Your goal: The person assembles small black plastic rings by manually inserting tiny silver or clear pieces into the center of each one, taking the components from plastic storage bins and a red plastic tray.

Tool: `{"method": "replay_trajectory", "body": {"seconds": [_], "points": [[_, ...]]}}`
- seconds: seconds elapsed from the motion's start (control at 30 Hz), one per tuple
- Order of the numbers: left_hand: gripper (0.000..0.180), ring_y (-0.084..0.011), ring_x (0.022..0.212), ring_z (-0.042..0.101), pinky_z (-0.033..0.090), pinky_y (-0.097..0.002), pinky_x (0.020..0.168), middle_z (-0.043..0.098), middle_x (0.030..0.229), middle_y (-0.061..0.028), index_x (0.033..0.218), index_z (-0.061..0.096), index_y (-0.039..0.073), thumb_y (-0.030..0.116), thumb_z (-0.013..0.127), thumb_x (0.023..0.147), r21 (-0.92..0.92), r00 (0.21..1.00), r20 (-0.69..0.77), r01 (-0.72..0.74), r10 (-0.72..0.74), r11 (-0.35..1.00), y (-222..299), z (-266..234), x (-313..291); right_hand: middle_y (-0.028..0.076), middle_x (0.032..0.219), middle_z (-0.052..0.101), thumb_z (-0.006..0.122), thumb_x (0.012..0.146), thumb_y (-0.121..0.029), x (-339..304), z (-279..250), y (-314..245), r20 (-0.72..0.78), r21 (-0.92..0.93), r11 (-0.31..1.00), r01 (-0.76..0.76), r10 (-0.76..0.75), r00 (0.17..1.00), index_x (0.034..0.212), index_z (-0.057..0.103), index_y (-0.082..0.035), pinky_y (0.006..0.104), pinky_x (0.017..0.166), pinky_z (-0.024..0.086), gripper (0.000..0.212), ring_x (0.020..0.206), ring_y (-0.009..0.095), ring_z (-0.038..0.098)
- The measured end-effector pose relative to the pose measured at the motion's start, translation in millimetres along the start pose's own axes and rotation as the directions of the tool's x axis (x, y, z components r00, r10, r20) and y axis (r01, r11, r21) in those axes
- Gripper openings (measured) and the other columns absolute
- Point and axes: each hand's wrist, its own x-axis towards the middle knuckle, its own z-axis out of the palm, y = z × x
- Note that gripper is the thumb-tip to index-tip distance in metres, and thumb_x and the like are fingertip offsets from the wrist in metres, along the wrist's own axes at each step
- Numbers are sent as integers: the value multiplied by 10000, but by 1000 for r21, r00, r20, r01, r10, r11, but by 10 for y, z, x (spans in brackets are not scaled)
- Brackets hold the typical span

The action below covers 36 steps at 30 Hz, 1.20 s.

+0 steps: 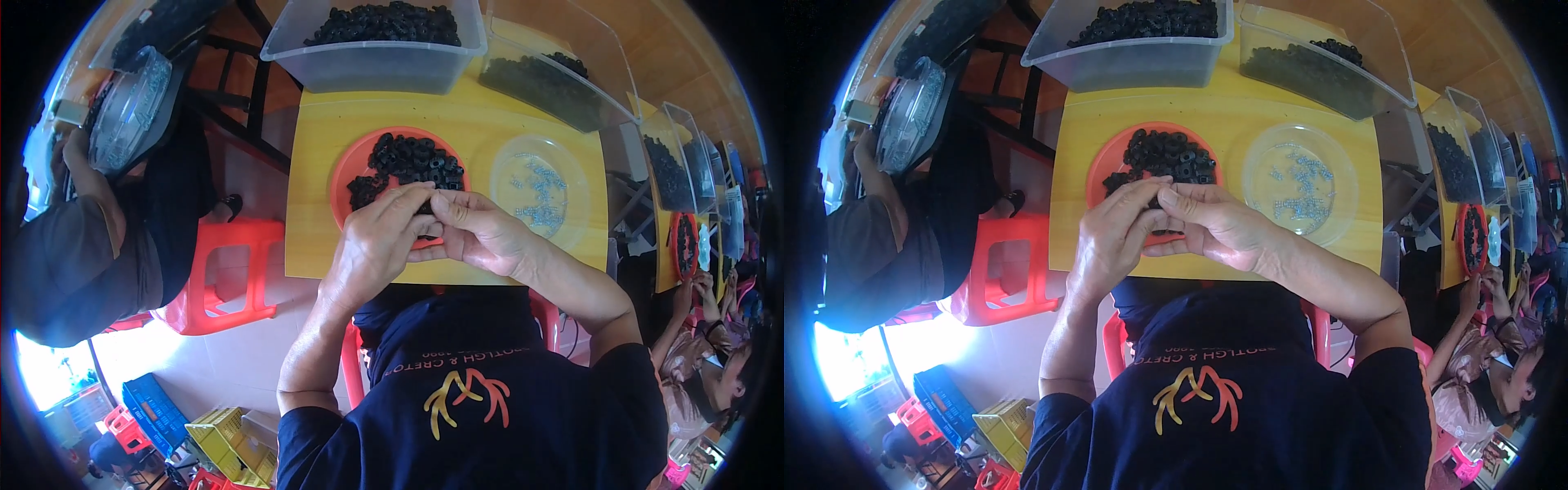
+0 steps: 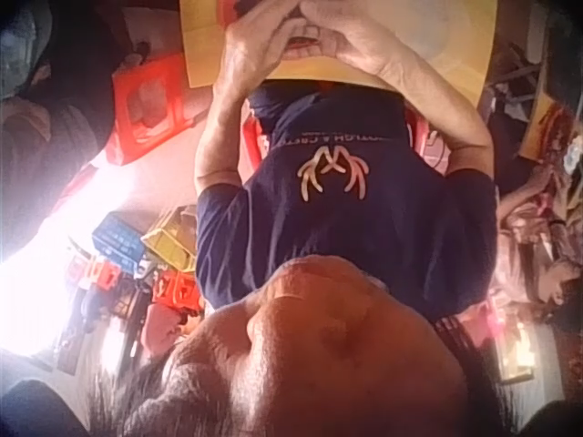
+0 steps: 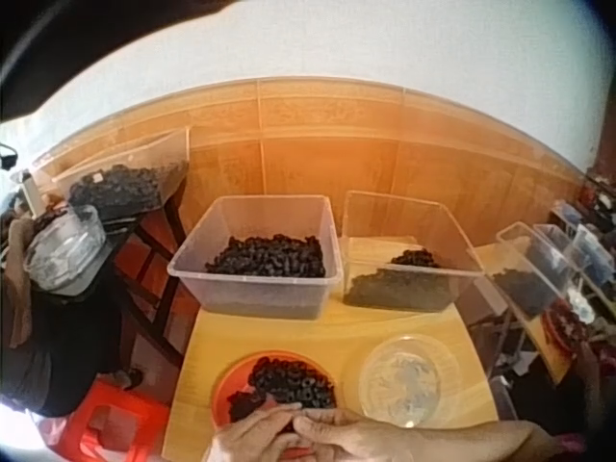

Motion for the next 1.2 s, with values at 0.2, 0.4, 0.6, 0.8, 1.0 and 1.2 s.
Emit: {"method": "replay_trajectory", "body": {"seconds": [0.2,0.4,0.6,0.8,1.0,1.2], "points": [[249,-258,932,671,526,-336,802,677,1015,-155,1100,670,-13,57,681,862,-27,993,-114,7,-10,1000,-83,-229,431,126,1234,600,515,1015,-375,-140,-29,-202,-94,-91,995,42,-51,994,1306,503,-30,426,956,528,451,1110,235,609],[306,-157,789,622,498,-296,738,671,891,-94,1108,694,29,184,727,847,355,928,-302,-104,220,929,-402,-816,1628,129,1163,646,503,1029,-270,-222,-136,-304,-173,-168,982,89,-119,978,1235,568,-16,388,883,561,333,997,203,660],[309,-133,823,617,495,-281,791,688,899,-63,1119,704,53,235,714,869,393,933,-230,-171,276,904,-371,-737,1720,131,1109,658,510,1022,-205,-478,-337,-427,-154,-209,956,207,-241,958,1190,582,-5,360,837,573,271,946,196,675],[117,-220,782,646,498,-335,711,655,824,-97,896,667,21,135,665,870,174,900,429,-167,79,970,-285,-386,725,70,1006,684,573,995,-225,-856,-557,-645,-294,-327,907,267,-366,883,1130,632,1,313,791,581,270,856,124,668],[200,-324,894,622,501,-452,758,596,920,-128,985,624,49,179,674,841,397,799,593,-181,-101,900,-354,-88,106,51,999,681,576,996,-241,-998,-563,-697,-309,-449,851,273,-435,846,1131,643,-15,289,784,563,272,841,107,653],[163,-323,895,627,503,-446,747,581,940,-127,977,597,44,137,652,856,382,870,489,-143,-68,913,-365,-27,13,17,942,647,600,976,-182,-988,-592,-805,-300,-842,536,59,-557,774,1083,651,-19,237,688,475,201,760,76,557]]}}
